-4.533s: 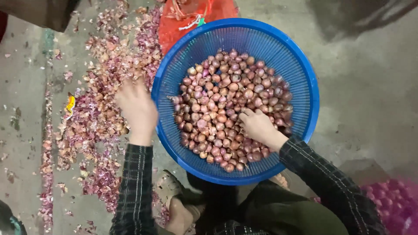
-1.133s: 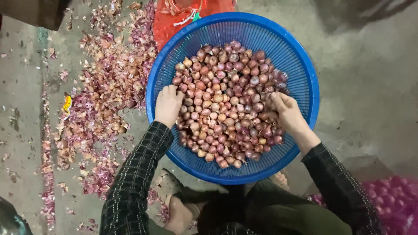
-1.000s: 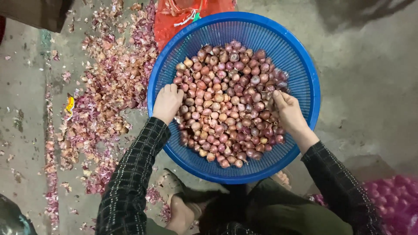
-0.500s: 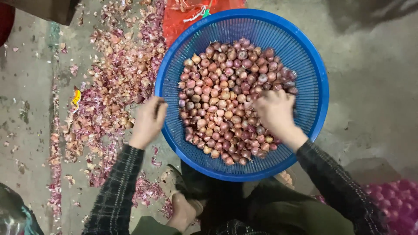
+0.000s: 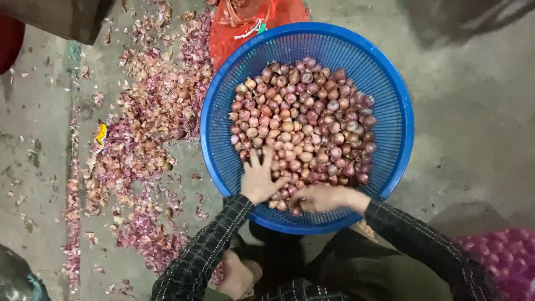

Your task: Sorting and cleaning small onions from a large blue basket into a metal bowl on a concrete floor

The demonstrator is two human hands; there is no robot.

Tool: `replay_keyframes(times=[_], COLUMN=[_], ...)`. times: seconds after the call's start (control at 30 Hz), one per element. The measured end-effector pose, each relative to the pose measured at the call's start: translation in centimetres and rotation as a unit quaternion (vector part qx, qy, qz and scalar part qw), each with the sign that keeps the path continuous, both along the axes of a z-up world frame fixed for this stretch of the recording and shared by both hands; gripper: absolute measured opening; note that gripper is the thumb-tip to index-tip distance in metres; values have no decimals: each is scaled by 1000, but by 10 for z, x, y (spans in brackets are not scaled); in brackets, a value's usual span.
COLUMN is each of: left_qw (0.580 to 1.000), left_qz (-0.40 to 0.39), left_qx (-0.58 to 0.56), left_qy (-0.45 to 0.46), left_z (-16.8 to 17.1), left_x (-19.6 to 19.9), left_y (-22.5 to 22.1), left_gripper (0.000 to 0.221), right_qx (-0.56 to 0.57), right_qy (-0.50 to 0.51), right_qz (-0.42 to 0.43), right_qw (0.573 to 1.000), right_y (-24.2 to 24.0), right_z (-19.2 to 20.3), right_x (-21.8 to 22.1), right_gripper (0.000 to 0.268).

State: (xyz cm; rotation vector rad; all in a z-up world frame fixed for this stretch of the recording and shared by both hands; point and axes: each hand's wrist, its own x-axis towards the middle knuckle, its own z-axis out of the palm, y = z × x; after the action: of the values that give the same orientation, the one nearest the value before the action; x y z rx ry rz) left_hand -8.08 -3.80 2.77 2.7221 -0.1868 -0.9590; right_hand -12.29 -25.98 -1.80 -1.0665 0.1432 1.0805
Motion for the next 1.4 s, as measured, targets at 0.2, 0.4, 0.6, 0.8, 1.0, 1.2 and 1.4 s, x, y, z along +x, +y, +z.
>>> replay_keyframes(times=[0.2,0.4,0.6,0.8,1.0,1.2,1.4], left_qw=[988,933,904,922,948,939,968], left_qz=[99,187,-14,-98,-46,-17,-117], left_qx=[-116,-264,-384,-10,-147,-317,-135], left_qy=[-20,-159,-190,-374,-279,-131,-177], left_z=[-42,-131,-67,-143,-127,-58,-110], left_x=[-8,17,68,84,85,62,64], left_y=[-25,-106,-94,-21,-19,-34,-39], left_gripper=[93,50,68,31,35,30,28], right_qx=[-119,-429,-626,-321,-157,3,-68], right_qy=[-330,-555,-481,-183,88,230,123], right_qz=[308,250,67,-287,-365,-292,-364], right_qw=[884,668,610,884,914,928,921], right_y=[-14,-55,-100,-40,-21,-18,-42], right_z=[30,-75,-43,83,15,33,9], right_x=[29,90,95,55,49,51,47], right_gripper=[41,21,40,24,29,43,31])
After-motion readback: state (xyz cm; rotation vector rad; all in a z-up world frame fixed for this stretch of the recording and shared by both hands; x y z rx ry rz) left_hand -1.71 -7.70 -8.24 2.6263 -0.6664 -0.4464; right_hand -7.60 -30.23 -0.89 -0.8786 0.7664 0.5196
